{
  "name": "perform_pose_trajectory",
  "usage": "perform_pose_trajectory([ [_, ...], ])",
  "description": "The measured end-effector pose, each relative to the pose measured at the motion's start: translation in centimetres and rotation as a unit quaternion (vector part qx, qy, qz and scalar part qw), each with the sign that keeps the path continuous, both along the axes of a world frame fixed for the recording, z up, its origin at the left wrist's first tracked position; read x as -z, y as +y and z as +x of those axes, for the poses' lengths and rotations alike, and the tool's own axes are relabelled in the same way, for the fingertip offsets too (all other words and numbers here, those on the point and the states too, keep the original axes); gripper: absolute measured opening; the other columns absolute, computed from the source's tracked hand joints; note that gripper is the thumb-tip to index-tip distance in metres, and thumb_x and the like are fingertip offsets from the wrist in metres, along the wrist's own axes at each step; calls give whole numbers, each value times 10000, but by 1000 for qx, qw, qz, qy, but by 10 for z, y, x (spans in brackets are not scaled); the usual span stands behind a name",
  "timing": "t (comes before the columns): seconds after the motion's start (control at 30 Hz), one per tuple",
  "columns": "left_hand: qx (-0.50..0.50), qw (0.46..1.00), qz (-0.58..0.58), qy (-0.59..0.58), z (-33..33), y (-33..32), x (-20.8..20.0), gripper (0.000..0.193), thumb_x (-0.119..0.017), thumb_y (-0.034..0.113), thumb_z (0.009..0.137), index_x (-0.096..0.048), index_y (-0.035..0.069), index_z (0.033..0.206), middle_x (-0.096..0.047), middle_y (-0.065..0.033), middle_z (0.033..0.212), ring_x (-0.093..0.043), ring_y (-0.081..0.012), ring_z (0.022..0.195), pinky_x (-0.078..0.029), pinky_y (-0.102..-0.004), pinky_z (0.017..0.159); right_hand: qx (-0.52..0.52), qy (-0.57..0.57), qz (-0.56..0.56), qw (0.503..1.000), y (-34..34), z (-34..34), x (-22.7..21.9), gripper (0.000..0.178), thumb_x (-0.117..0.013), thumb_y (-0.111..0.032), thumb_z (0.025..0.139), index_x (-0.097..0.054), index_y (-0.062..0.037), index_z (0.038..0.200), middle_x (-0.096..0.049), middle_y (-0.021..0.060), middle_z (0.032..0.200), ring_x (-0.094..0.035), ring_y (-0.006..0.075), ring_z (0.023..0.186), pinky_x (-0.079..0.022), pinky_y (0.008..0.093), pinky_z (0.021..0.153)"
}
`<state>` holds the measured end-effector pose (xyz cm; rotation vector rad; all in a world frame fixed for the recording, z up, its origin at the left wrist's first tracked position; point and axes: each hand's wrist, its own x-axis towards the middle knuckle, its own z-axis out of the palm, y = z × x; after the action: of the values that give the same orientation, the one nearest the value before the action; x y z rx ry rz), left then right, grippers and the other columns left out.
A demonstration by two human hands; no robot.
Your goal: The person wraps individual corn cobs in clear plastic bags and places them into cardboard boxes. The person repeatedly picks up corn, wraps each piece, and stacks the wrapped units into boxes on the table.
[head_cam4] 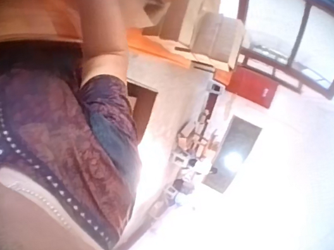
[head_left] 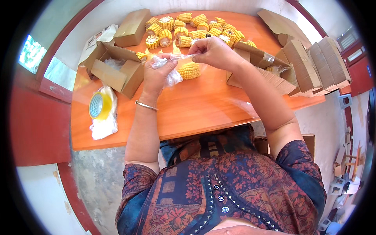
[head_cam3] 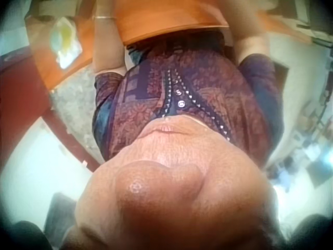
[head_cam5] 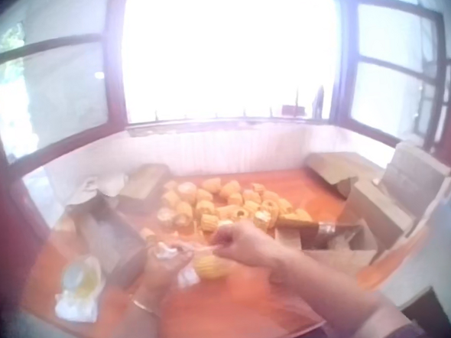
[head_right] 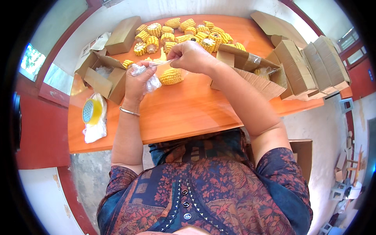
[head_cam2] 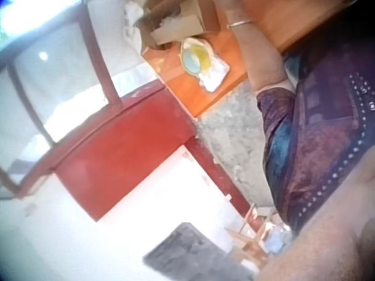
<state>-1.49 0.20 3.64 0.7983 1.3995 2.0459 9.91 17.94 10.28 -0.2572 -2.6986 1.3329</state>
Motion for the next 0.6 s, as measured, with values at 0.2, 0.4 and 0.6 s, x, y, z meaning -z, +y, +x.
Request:
perform_pose_trajectory([
  [0.2,2,1000,-5,28,2,-2,-2,145,-695,58,823,-660,10,956,-643,-6,831,-589,-70,722,-474,-223,617,-50,-15,111,992,-9,-4,-18,302,-707,-110,753,-614,-33,1030,-618,48,851,-567,140,766,-472,287,695],
  [0.4,25,999,12,45,11,-1,-7,134,-696,62,829,-664,10,948,-644,-9,859,-581,-63,755,-474,-221,650,-94,-33,107,989,-27,-15,-21,396,-693,-117,762,-588,-43,1136,-639,80,941,-595,177,802,-502,316,719],
  [0.6,8,1000,3,1,0,-5,-7,256,-698,27,807,-625,0,1051,-648,-35,920,-600,-77,800,-487,-228,663,-33,-127,49,990,-25,-22,-33,228,-622,-96,828,-622,-15,1041,-644,52,824,-598,104,673,-524,264,592],
])
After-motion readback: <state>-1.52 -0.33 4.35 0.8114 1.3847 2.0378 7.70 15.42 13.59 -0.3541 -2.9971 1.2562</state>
